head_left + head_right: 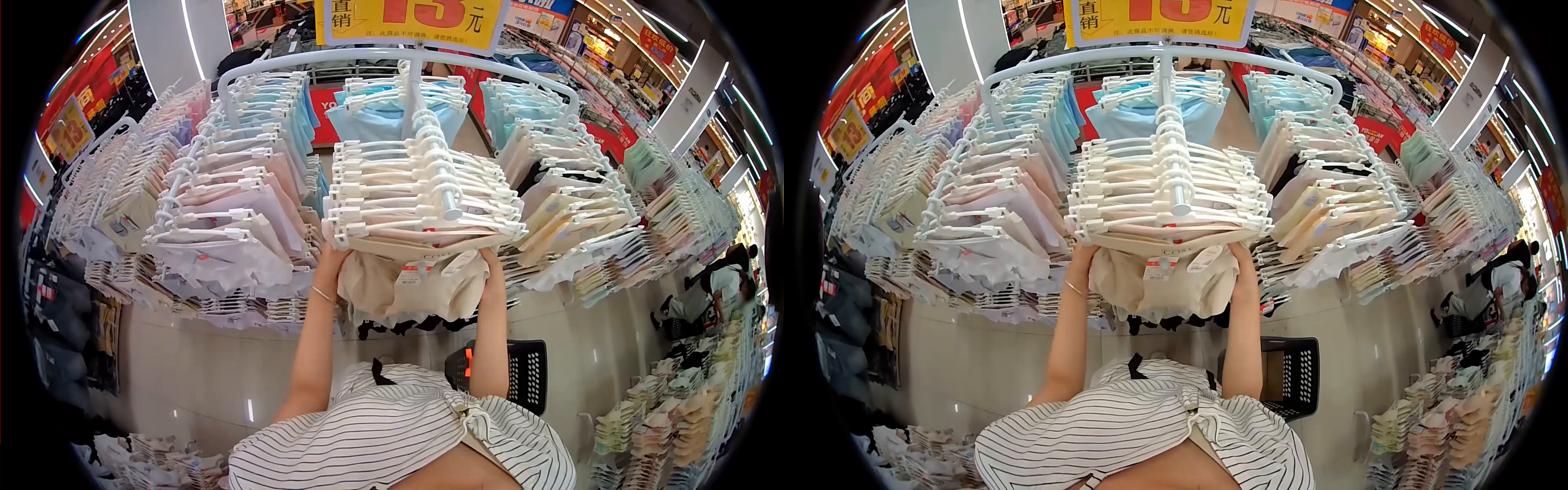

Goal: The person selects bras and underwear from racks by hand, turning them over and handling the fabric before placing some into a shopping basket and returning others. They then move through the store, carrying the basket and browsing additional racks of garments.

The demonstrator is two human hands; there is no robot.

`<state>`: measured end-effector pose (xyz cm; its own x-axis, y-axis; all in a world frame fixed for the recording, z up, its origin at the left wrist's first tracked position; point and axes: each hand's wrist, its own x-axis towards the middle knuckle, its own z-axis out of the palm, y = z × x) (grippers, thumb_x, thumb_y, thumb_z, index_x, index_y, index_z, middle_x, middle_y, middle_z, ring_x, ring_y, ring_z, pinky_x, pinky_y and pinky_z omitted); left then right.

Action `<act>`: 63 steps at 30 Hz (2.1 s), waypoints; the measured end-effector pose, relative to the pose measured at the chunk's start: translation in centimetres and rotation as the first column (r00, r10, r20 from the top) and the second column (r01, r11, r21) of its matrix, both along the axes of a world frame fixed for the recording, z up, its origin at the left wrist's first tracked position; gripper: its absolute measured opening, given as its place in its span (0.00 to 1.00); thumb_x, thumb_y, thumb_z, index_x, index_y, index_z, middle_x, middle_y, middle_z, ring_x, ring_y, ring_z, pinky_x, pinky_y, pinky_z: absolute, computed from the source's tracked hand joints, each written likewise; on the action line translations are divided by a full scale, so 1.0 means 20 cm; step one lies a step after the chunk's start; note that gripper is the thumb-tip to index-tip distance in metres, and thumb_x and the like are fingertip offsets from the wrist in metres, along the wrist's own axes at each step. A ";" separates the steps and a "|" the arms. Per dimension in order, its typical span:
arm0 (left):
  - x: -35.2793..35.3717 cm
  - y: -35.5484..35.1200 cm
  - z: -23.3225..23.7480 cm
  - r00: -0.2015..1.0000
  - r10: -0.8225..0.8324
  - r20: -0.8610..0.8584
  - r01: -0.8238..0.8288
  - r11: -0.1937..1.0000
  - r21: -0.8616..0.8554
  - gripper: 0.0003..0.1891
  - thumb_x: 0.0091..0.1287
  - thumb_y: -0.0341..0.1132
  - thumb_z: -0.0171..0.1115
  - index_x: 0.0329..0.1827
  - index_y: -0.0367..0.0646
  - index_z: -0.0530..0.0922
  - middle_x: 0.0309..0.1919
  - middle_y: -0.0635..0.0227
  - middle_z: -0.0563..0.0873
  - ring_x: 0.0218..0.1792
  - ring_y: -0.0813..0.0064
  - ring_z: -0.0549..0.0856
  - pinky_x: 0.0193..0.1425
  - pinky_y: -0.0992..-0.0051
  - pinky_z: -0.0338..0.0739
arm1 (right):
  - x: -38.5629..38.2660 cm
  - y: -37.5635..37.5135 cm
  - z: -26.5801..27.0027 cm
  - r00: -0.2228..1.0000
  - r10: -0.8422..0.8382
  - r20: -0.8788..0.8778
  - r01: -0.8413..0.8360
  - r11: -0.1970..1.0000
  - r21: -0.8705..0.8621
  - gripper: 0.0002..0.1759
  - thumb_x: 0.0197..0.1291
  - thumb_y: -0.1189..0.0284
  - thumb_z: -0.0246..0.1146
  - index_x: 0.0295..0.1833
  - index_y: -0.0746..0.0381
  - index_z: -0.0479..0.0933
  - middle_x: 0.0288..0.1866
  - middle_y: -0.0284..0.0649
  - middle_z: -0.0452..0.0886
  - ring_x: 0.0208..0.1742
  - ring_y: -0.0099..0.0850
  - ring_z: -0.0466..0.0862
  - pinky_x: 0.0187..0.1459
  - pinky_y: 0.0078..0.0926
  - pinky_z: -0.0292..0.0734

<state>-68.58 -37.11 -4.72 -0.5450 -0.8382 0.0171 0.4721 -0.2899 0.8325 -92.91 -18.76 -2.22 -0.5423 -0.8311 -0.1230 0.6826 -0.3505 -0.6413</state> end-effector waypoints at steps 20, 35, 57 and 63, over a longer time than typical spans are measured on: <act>-0.11 0.31 -0.24 0.729 -0.074 -0.681 0.282 0.938 0.200 0.35 0.67 0.64 0.40 0.71 0.51 0.58 0.69 0.64 0.63 0.67 0.64 0.63 0.65 0.65 0.64 | 0.17 0.03 -0.05 0.982 -0.147 -0.123 0.159 0.982 0.100 0.25 0.65 0.55 0.54 0.61 0.59 0.69 0.52 0.35 0.78 0.52 0.30 0.78 0.52 0.29 0.73; -0.28 0.64 -0.08 0.810 -0.145 -0.568 0.295 0.938 0.181 0.34 0.68 0.62 0.38 0.72 0.50 0.55 0.70 0.64 0.60 0.68 0.65 0.62 0.67 0.65 0.61 | 0.27 0.07 0.08 0.887 -0.326 -0.326 0.406 0.889 0.214 0.26 0.65 0.69 0.56 0.66 0.66 0.60 0.58 0.41 0.72 0.55 0.29 0.74 0.54 0.26 0.69; -0.19 0.74 -0.05 0.840 -0.172 -0.514 0.295 0.941 0.168 0.33 0.70 0.58 0.36 0.73 0.49 0.52 0.71 0.64 0.57 0.69 0.65 0.60 0.71 0.65 0.56 | 0.67 0.00 0.24 -0.412 -0.014 -0.911 0.383 0.905 -0.187 0.42 0.56 0.67 0.61 0.73 0.64 0.49 0.75 0.60 0.40 0.74 0.59 0.40 0.69 0.56 0.34; -0.17 0.77 -0.05 0.845 -0.181 -0.502 0.294 0.943 0.154 0.33 0.71 0.58 0.35 0.73 0.49 0.51 0.72 0.64 0.56 0.70 0.66 0.59 0.71 0.65 0.55 | 0.62 -0.09 0.28 -0.369 0.040 -0.929 0.393 0.912 -0.117 0.41 0.58 0.65 0.59 0.73 0.63 0.49 0.75 0.61 0.39 0.74 0.59 0.38 0.70 0.56 0.32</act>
